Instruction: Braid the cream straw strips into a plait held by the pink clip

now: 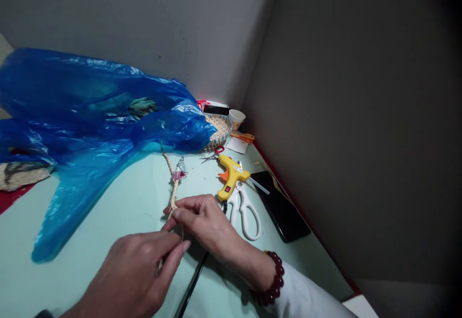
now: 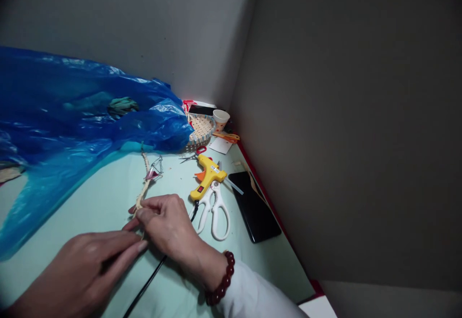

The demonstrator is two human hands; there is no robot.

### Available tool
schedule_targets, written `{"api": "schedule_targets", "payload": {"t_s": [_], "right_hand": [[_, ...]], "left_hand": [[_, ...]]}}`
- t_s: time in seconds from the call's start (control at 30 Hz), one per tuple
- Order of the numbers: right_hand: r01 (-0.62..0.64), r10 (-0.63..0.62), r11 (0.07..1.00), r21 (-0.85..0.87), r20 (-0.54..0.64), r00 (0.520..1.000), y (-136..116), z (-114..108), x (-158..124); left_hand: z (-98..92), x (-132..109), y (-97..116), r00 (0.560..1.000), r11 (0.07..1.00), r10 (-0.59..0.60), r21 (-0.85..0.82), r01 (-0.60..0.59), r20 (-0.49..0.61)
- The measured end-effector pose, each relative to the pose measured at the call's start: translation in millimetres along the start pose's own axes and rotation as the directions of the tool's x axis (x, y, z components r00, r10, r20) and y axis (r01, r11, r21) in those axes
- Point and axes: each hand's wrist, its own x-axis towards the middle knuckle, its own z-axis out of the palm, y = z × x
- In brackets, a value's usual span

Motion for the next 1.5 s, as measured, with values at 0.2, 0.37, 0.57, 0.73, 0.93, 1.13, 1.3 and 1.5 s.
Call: {"api": "schedule_targets", "payload": {"t_s": [0.2,0.37,0.57,0.73,0.93,1.13,1.3,1.5], "right_hand": [[0.021,-0.021,0.999,0.031,0.002,1.000,-1.0,2.4,-1.9],[0.077,-0.075,0.995,-0.069,0.032,0.997,4.3,1.5,-3.3],[0.058,-0.063,0.941,-0.334,-0.004,0.998,2.3,-1.6,-9.7],[0.051,-0.041,0.919,-0.392,0.032,0.999,2.3,-4.9,-11.1],[0.055,-0.012,0.915,-0.400,0.110,0.994,-1.1,-12.2,-10.8],[0.081,-0.158,0.802,-0.592,-0.078,0.984,-14.1,-11.1,-13.6],[0.256,-0.377,0.488,-0.834,0.063,0.924,1.1,13.8,-30.0],[0.466,-0.603,0.022,-0.885,0.360,0.712,56.8,43.3,-31.7]], "left_hand": [[-27.2,28.7,-19.4,0.942,0.861,-0.336,-0.410,0.302,-0.011],[-2.8,35.0,-17.9,0.897,0.513,-0.268,-0.737,0.441,0.350],[-4.6,29.7,-12.6,0.892,0.526,-0.346,-0.727,0.440,0.289],[-7.0,32.2,-6.6,0.878,0.509,-0.357,-0.722,0.469,0.319],[-7.5,33.5,-9.3,0.854,0.519,-0.406,-0.687,0.509,0.326],[-9.1,32.0,-12.9,0.841,0.505,-0.456,-0.694,0.513,0.290],[-9.3,29.0,-10.3,0.853,0.519,-0.454,-0.701,0.489,0.259],[-10.3,21.7,-8.0,0.831,0.492,-0.482,-0.699,0.519,0.278]]}}
